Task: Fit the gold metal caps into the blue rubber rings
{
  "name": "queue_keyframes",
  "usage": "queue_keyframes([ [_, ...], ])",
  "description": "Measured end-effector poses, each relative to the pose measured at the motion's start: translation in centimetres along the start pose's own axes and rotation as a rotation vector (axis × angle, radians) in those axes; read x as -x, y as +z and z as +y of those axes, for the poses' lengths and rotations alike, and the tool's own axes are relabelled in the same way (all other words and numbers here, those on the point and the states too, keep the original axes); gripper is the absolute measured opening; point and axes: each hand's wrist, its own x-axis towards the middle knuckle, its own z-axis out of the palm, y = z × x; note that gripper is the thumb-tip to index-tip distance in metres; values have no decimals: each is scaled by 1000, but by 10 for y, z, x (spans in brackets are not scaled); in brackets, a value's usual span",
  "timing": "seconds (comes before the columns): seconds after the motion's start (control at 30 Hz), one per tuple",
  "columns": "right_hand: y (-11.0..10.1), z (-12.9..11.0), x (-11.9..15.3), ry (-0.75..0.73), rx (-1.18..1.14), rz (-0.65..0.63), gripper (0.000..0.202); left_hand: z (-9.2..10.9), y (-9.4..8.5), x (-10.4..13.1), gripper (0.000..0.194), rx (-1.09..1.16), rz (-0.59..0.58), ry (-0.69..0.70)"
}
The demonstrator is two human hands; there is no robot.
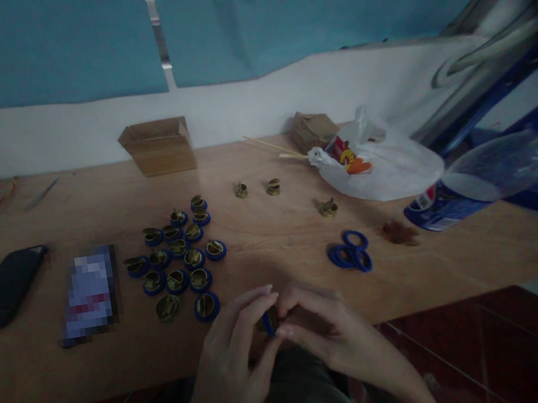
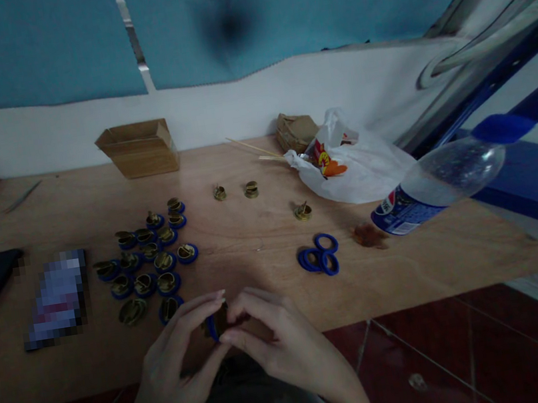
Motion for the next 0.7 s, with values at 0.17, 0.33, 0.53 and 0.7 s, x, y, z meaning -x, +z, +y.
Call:
queue_keyframes([
  [0.17, -6, -1, -3, -11, 14, -40, 6, 0, -1, 0, 41, -17, -17, 24],
  [0.33, -8, 1, -6, -19, -23, -73, 8, 0, -2, 2, 43, -5, -2, 31],
  [0.53, -7, -4, -11, -53, 16, -46, 12, 5, -2, 1, 41, 23, 39, -5],
  [0.7, -11, -19, -19, -152, 223, -109, 13, 2, -1, 1, 49, 3, 69, -30],
])
